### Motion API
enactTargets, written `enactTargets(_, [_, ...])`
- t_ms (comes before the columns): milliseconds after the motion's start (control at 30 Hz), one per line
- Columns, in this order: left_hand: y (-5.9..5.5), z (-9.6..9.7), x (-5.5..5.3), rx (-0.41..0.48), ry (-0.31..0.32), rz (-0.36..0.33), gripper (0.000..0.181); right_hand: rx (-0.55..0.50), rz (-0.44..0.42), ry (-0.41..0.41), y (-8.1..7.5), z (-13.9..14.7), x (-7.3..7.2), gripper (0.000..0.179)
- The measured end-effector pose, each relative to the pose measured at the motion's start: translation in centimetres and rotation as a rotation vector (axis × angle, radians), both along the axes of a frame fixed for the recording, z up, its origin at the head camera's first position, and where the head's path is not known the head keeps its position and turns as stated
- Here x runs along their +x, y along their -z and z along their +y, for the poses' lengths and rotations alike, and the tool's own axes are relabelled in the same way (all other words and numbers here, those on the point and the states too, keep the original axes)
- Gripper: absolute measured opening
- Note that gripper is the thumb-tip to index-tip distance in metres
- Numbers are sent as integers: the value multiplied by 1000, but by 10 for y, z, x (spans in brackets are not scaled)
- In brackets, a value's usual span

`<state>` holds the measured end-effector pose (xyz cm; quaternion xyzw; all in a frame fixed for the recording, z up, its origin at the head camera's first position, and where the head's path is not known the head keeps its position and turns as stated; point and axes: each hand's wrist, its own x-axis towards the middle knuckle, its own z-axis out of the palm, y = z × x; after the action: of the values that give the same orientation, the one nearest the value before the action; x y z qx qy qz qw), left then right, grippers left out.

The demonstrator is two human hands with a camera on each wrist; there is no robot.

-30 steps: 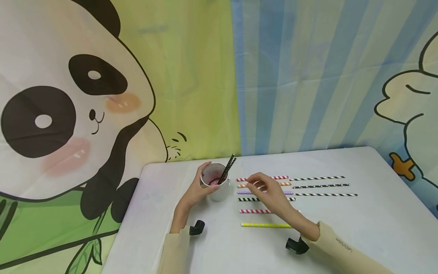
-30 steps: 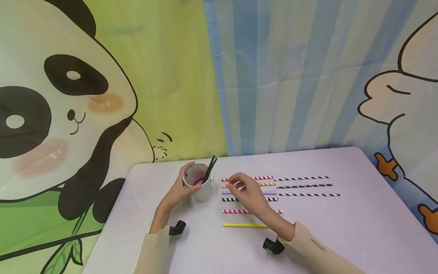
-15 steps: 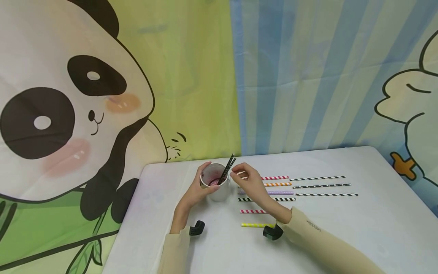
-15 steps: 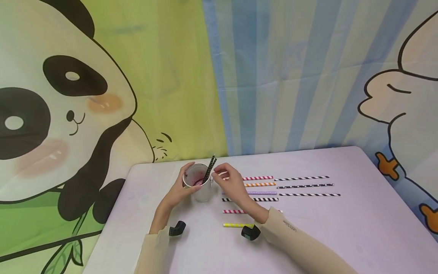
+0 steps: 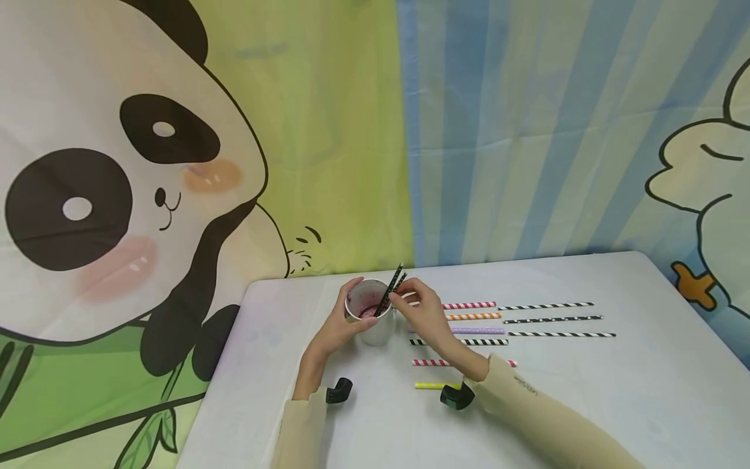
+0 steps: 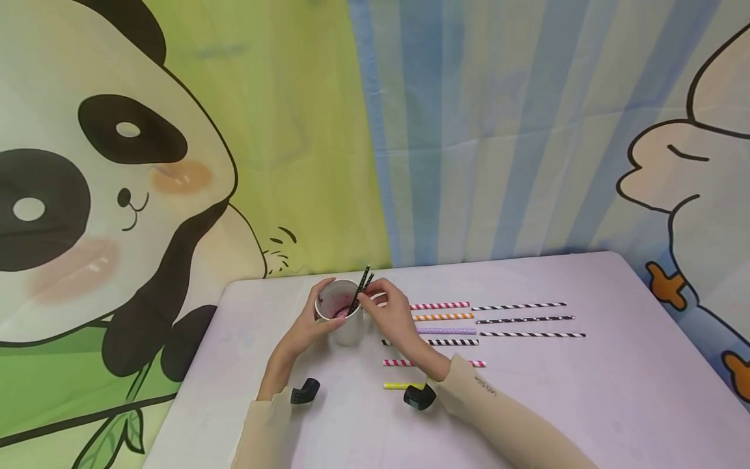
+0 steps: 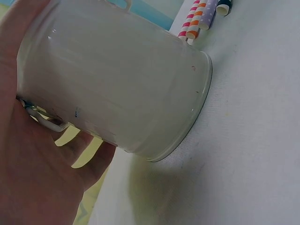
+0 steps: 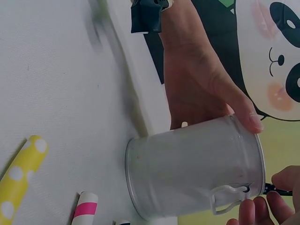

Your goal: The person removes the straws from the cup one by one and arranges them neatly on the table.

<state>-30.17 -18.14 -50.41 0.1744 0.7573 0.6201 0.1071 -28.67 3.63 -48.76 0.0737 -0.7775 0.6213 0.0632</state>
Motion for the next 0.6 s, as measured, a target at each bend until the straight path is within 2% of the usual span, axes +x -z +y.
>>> enactTargets(67, [0, 0, 0, 3, 5, -7, 91, 4, 6, 5, 2, 0, -2, 16])
enactTargets(100, [0, 0, 0, 1, 4, -8, 91, 3, 9, 7, 9, 0, -5, 16])
enactTargets(233, [-1, 1, -1, 5, 4, -6, 92, 13, 23, 8, 8, 2, -6, 14])
enactTargets(600, [-1, 2, 1, -11, -23, -6, 92, -40, 27, 22, -9, 12, 0, 15])
